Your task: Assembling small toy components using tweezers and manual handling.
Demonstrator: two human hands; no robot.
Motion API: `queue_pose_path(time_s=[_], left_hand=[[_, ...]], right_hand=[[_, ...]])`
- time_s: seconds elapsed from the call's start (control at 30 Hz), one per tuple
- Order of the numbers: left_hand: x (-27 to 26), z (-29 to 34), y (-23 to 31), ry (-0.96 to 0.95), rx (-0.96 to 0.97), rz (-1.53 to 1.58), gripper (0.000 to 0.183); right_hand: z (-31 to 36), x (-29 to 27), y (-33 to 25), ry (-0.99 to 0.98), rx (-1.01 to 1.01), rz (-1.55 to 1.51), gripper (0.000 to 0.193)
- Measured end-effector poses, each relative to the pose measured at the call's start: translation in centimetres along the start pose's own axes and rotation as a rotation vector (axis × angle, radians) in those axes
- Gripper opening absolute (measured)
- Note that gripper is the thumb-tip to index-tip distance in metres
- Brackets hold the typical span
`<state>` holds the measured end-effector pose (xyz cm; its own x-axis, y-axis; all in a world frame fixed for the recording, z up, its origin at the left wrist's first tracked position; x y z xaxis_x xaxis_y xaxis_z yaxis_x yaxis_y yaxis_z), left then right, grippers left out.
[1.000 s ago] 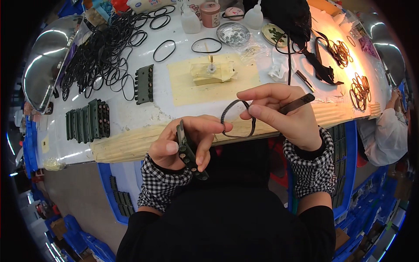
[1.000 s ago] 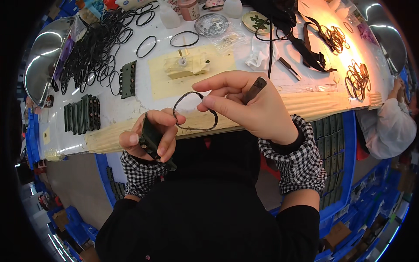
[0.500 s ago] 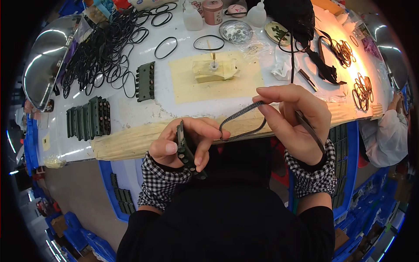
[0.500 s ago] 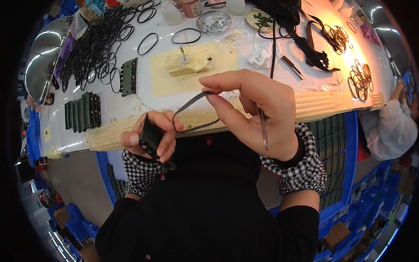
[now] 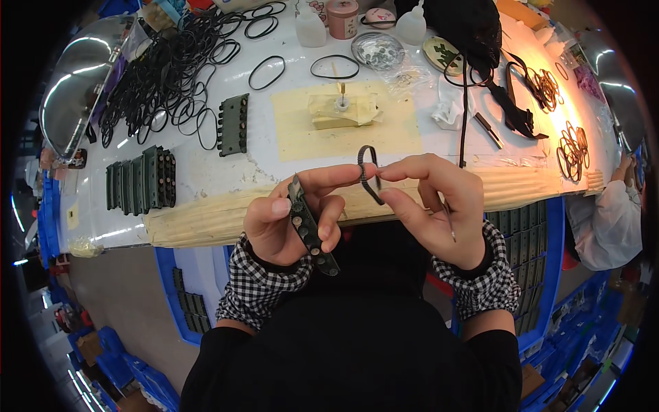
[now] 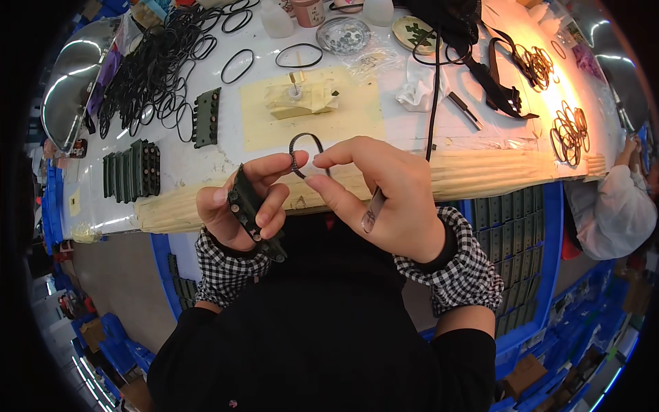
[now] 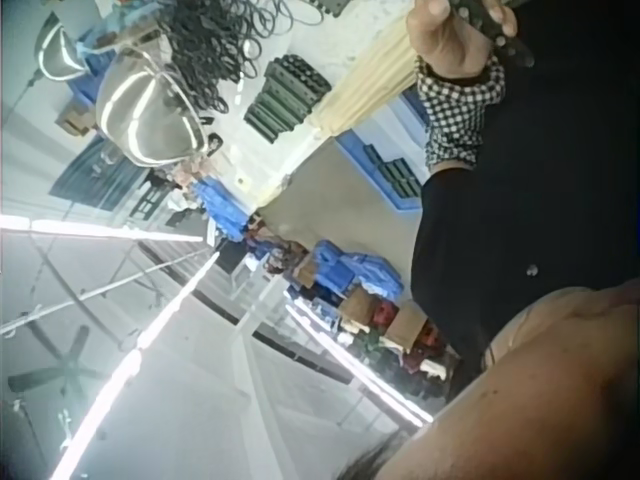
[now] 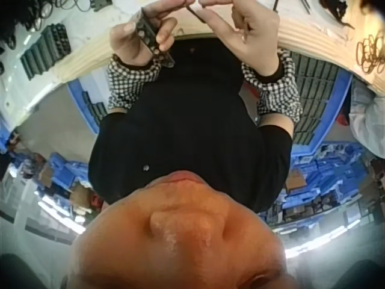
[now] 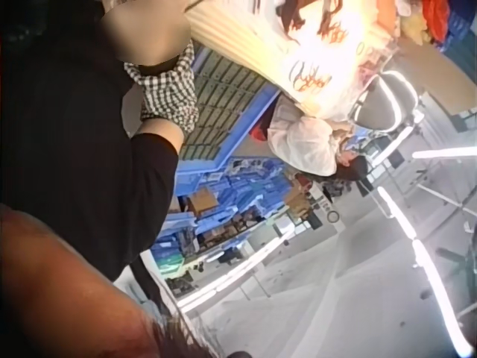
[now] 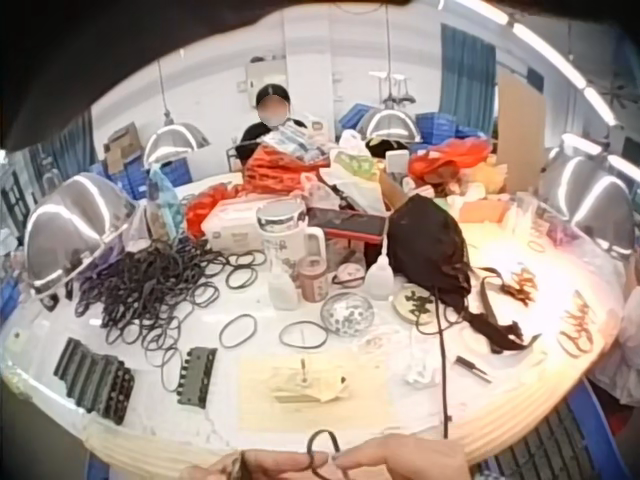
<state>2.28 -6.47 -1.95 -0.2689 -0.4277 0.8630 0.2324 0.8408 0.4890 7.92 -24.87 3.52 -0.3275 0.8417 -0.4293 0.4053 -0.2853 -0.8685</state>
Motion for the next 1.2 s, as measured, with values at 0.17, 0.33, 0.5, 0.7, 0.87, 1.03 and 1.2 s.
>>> queue_pose_path(time_s=[0.17,0.33,0.5,0.7,0.87,1.03,1.2], left_hand=[[0.3,-0.2,-0.3,0.028,0.005,-0.003,0.085],[0.4,-0.2,0.0,0.071,0.053,-0.004,0.088],[0.3,-0.2,0.4,0.075,0.086,-0.014,0.089],[0.5,-0.1,0.4,0.06,0.076,-0.059,0.088],[0.3,-0.1,0.3,0.015,-0.058,-0.219,0.084],[0.8,-0.2,0.1,0.028,-0.081,-0.344,0.078],[0.4,0.2,-0.4,-0.001,-0.119,-0.295,0.078]], right_hand=[[0.5,1.5,1.6,-0.136,0.19,-0.159,0.015],[0.7,2.2,2.8,-0.156,0.301,-0.393,0.015],[0.7,2.3,3.3,-0.2,0.371,-0.488,0.015],[0.6,2.1,3.5,-0.187,0.304,-0.424,0.015],[-1.1,0.8,1.4,-0.031,0.026,-0.269,0.018],[-2.1,0.9,1.9,-0.467,0.125,-0.208,0.021],[-2.3,0.9,2.5,-0.428,0.185,-0.286,0.03]])
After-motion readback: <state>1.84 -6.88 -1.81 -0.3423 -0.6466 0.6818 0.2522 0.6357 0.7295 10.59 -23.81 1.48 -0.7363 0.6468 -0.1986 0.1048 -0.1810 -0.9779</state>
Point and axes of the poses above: each hand's wrist, its own z-axis away from the middle knuckle, its own x-axis out of the palm, y = z × x, the point moved 4 cm from there along -z, towards the middle knuckle, and after that the axes turned 6 degrees about x, right-handed, at the moved point
